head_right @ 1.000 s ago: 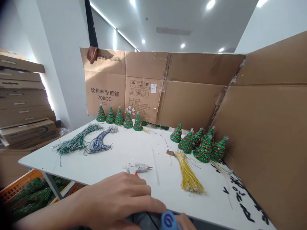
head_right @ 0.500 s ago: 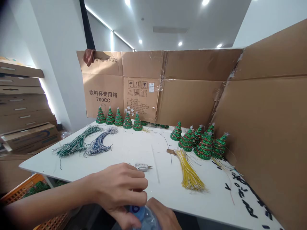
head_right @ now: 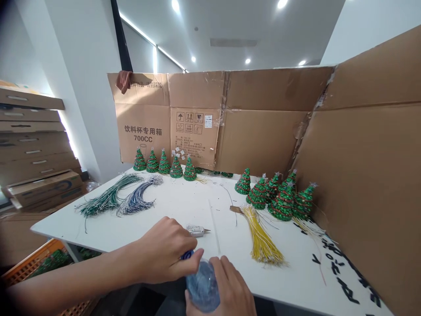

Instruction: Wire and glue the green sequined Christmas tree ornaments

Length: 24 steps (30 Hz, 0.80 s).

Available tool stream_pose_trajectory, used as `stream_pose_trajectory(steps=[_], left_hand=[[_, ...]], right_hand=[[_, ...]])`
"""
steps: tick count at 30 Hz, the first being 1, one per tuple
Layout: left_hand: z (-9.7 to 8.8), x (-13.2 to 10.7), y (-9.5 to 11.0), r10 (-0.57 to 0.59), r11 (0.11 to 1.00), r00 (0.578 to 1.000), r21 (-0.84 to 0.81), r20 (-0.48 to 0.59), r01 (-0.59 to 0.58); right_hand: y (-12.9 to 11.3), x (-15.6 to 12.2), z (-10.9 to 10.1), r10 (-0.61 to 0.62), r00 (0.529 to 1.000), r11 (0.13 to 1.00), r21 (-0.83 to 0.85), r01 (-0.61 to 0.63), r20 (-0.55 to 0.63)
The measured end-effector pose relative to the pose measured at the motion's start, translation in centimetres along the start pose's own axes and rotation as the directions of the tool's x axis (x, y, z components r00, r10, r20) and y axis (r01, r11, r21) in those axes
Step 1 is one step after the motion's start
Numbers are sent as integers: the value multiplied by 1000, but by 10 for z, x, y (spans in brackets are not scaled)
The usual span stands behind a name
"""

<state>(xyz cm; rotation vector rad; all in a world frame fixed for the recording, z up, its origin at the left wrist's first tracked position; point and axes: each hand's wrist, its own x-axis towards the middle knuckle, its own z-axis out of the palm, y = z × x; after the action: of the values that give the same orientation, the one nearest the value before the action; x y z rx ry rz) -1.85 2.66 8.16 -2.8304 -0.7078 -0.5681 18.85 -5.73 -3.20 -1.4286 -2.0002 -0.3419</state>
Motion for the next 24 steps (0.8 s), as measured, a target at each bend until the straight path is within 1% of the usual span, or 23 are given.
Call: stream_pose_trajectory(steps=[1,2,3,4,5,6,8,10,11,12,14,17,19,21,23,24], left_hand=[[-5,-1,2,-76,997,996,29,53,75],[-10,-2,2,-102,995,990,30,98,100],[-16,-2,0,-92,996,987,-4,134,94],[-21,-2,-3,-57,995,986,-68,154,69],[-26,-2,-8,-7,989,989,-144,151,29],[-31,-2,-15,45,973,990,-229,137,-13],[-37,-3,-27,159,921,979,-378,129,-100],[-37,-4,-36,239,873,964,-461,116,-162],[-36,-4,-38,258,863,961,-472,101,-182],[-33,-5,-39,260,866,962,-461,85,-193],[-26,-7,-37,228,903,972,-385,57,-189],[-15,-9,-27,176,968,983,-189,53,-164],[-11,-11,-19,151,987,987,-64,63,-147],[-11,-11,-12,88,996,993,26,76,-91],[-16,-11,-7,-19,997,998,75,64,14],[-20,-12,-7,-79,994,996,79,39,76]], right_hand=[[1,-2,3,-7,999,997,-81,3,-46],[2,-3,5,-8,997,990,-140,-2,-74],[3,-4,6,-4,996,986,-169,-11,-86],[3,-3,5,10,996,985,-172,-26,-88],[2,-2,4,29,996,987,-156,-42,-86],[1,-1,2,44,996,990,-132,-55,-83],[-3,2,-3,65,995,994,-80,-71,-72],[-8,5,-6,72,995,996,-44,-76,-74],[-11,6,-7,77,994,996,-30,-80,-74],[-13,7,-7,83,994,996,-18,-85,-74],[-17,8,-6,92,992,996,0,-93,-83],[-20,7,-1,94,989,995,-2,-95,-116],[-20,5,3,99,984,995,-19,-103,-149],[-20,3,9,105,978,993,-31,-112,-178],[-19,0,13,106,975,992,-42,-116,-196],[-19,-1,15,100,975,993,-48,-111,-200]])
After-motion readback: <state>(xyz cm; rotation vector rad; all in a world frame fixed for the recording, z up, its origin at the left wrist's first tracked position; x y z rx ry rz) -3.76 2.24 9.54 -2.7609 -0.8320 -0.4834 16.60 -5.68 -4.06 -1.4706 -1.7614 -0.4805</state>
